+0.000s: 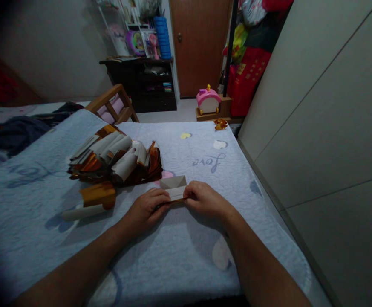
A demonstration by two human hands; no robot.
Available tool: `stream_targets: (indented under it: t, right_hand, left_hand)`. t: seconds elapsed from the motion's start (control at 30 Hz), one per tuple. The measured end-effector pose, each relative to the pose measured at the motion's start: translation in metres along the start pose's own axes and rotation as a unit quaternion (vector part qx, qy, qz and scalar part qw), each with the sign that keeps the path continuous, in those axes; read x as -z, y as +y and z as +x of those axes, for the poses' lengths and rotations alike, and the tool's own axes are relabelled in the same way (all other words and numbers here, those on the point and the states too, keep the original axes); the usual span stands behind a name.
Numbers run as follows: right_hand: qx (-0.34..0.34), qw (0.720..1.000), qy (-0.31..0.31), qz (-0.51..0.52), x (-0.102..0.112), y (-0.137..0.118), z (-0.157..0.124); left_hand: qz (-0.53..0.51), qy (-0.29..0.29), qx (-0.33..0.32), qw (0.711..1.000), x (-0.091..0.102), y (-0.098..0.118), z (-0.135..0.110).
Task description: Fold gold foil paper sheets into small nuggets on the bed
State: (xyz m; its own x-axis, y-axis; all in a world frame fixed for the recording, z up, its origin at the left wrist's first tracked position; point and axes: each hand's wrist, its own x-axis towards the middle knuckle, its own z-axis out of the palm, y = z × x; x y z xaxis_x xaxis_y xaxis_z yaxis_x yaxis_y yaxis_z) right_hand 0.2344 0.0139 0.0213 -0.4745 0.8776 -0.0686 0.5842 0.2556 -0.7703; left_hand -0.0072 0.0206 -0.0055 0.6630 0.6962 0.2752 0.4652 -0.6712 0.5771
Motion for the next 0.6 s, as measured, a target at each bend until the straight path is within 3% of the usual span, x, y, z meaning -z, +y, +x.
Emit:
stream_targets:
  t: [0.33,0.6]
  right_hand:
    - [0.014,0.998,-0.014,-0.066,-0.0058,-0.0016,0.0053]
    - [0.005,0.998,0.001,-0.064,-0.0080,-0.0050,0.0055]
  left_hand:
    - [-0.008,-0.007,0.083,0.996,0.0083,0.0083,0.0004]
    - [0.005,0.011,0.078,0.997,0.0041,0.0064,0.0008]
